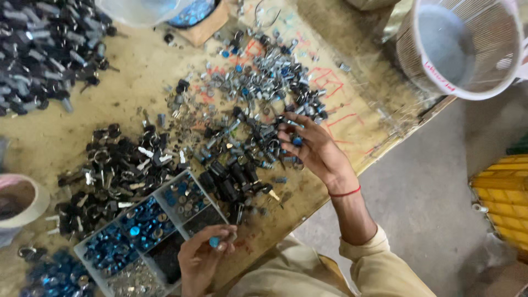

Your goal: The person sits at a cluttered workbench covered with small black and blue plastic fittings and picks up blue round caps and black cylindrical bodies, pressing the caps onto the bodies one at a time and placing completed assemblies into a compartmented plastic organizer box. They repeatedly reach into the mixed pile, fit a cap to a body, and set the joined piece into the tray.

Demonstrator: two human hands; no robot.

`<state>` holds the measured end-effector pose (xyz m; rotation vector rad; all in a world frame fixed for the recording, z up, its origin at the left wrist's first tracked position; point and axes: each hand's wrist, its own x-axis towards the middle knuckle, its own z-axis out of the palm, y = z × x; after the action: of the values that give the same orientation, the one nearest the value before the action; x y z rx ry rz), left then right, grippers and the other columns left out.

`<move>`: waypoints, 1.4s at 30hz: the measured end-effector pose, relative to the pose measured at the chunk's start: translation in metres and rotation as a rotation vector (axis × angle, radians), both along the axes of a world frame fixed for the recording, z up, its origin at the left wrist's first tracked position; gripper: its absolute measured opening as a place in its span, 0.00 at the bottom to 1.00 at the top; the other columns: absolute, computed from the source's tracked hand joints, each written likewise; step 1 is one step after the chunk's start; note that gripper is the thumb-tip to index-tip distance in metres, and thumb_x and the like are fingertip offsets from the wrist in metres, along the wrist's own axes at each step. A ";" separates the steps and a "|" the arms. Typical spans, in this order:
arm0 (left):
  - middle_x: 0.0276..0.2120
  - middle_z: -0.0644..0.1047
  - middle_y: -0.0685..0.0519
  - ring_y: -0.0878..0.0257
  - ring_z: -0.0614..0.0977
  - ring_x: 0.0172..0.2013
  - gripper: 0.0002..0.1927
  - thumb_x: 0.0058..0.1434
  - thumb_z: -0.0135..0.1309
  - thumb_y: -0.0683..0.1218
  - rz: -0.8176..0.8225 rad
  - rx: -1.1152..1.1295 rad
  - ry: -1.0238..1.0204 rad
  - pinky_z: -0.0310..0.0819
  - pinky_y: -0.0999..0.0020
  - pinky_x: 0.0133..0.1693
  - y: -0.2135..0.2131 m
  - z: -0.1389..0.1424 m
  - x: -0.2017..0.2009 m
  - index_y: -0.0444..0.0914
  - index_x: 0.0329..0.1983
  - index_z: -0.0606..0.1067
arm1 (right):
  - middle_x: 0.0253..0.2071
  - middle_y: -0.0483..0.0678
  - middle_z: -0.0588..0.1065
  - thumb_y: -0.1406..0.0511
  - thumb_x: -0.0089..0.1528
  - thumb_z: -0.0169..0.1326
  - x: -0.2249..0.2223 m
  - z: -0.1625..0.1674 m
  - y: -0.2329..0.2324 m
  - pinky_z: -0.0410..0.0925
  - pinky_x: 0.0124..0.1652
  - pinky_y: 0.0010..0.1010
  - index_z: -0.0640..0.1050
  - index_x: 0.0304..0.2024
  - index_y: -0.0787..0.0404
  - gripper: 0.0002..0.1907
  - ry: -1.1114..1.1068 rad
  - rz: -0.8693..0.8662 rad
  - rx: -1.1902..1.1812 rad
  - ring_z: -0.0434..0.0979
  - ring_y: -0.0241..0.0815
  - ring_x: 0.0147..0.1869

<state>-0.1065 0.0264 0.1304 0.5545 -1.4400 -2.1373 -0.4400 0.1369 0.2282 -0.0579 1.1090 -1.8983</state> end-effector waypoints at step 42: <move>0.45 0.83 0.54 0.67 0.87 0.39 0.19 0.70 0.60 0.41 0.386 -0.405 0.012 0.82 0.75 0.39 -0.008 0.054 0.136 0.38 0.63 0.72 | 0.41 0.49 0.77 0.70 0.70 0.58 0.218 0.027 -0.102 0.63 0.32 0.20 0.78 0.49 0.67 0.06 1.246 0.827 0.089 0.72 0.30 0.33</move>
<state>0.0295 0.0181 0.1847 0.6019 -1.5569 -1.5000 -0.2222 0.0354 0.2557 -1.5490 1.5623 -0.9270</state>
